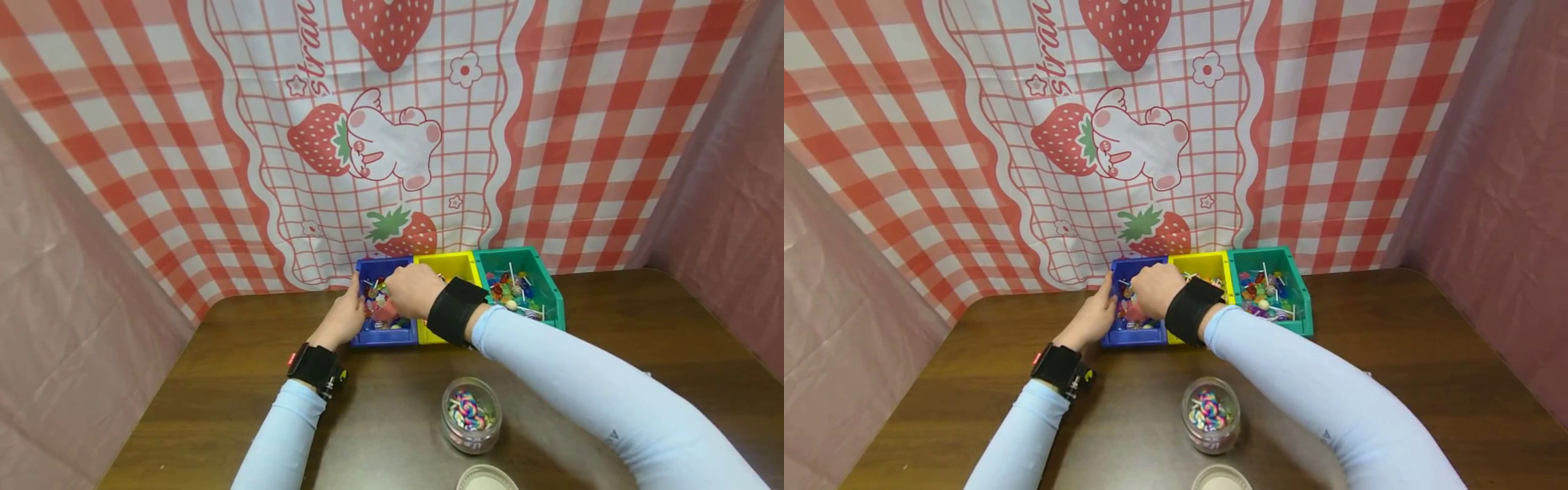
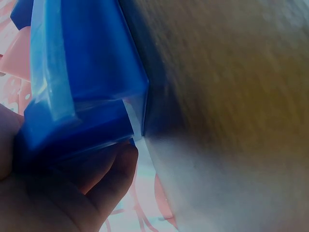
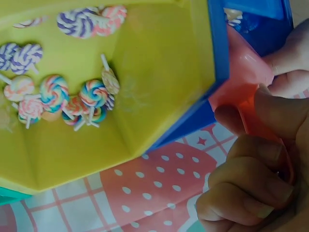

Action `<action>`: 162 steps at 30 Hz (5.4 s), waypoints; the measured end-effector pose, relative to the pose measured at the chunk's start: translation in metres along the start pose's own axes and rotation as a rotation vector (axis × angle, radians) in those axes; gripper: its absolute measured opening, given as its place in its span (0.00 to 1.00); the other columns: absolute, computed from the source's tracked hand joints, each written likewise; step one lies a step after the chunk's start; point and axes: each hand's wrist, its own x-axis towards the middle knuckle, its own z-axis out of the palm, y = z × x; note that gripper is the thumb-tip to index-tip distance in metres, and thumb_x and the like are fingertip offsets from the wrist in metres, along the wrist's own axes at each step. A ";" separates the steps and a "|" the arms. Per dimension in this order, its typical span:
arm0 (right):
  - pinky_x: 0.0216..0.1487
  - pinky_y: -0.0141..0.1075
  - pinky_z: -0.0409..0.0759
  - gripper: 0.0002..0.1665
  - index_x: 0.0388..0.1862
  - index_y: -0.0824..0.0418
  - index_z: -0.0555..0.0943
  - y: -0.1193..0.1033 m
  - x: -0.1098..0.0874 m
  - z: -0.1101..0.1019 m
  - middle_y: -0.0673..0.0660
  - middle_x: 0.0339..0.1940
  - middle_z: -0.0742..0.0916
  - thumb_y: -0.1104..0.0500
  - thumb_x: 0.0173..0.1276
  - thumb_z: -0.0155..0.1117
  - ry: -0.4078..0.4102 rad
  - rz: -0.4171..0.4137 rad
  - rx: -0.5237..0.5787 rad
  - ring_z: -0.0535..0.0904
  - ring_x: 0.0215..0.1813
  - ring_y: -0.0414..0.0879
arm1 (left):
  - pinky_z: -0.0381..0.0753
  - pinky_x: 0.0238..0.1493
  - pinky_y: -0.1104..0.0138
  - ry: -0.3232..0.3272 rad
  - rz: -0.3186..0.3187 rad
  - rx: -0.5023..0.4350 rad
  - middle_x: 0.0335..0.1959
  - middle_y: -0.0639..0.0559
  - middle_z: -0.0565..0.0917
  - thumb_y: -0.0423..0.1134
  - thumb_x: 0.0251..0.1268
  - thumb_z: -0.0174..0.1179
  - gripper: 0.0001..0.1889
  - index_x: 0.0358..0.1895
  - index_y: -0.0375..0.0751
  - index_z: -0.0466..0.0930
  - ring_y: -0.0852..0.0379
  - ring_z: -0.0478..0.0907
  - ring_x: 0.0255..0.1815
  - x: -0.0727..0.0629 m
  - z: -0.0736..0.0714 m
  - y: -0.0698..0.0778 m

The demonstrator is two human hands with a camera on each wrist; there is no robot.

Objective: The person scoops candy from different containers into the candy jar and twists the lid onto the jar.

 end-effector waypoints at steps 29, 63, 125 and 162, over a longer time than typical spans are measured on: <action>0.21 0.45 0.81 0.10 0.27 0.62 0.82 -0.012 -0.010 0.044 0.57 0.22 0.83 0.61 0.69 0.63 0.278 0.082 -0.069 0.81 0.24 0.51 | 0.76 0.32 0.57 0.020 0.031 0.011 0.31 0.37 0.82 0.35 0.80 0.42 0.33 0.80 0.31 0.38 0.51 0.76 0.22 0.000 -0.002 0.001; 0.34 0.44 0.83 0.14 0.53 0.62 0.82 0.003 -0.004 0.058 0.59 0.37 0.84 0.60 0.71 0.64 0.203 -0.057 0.012 0.82 0.35 0.54 | 0.77 0.43 0.54 0.023 0.002 -0.054 0.48 0.36 0.83 0.37 0.82 0.41 0.32 0.80 0.34 0.40 0.48 0.79 0.36 -0.002 0.001 -0.001; 0.57 0.50 0.74 0.19 0.60 0.60 0.78 0.062 -0.054 0.048 0.58 0.54 0.81 0.51 0.79 0.53 0.135 0.184 0.826 0.75 0.52 0.52 | 0.49 0.75 0.54 -0.042 0.024 -0.214 0.80 0.48 0.51 0.42 0.82 0.36 0.29 0.81 0.43 0.47 0.46 0.51 0.78 -0.005 -0.015 -0.015; 0.36 0.25 0.70 0.19 0.54 0.42 0.82 0.070 -0.253 0.000 0.34 0.36 0.73 0.58 0.66 0.71 0.243 -0.107 0.593 0.70 0.38 0.30 | 0.51 0.74 0.52 -0.061 -0.011 -0.204 0.79 0.45 0.53 0.45 0.83 0.35 0.29 0.82 0.49 0.43 0.45 0.53 0.77 -0.009 -0.014 -0.013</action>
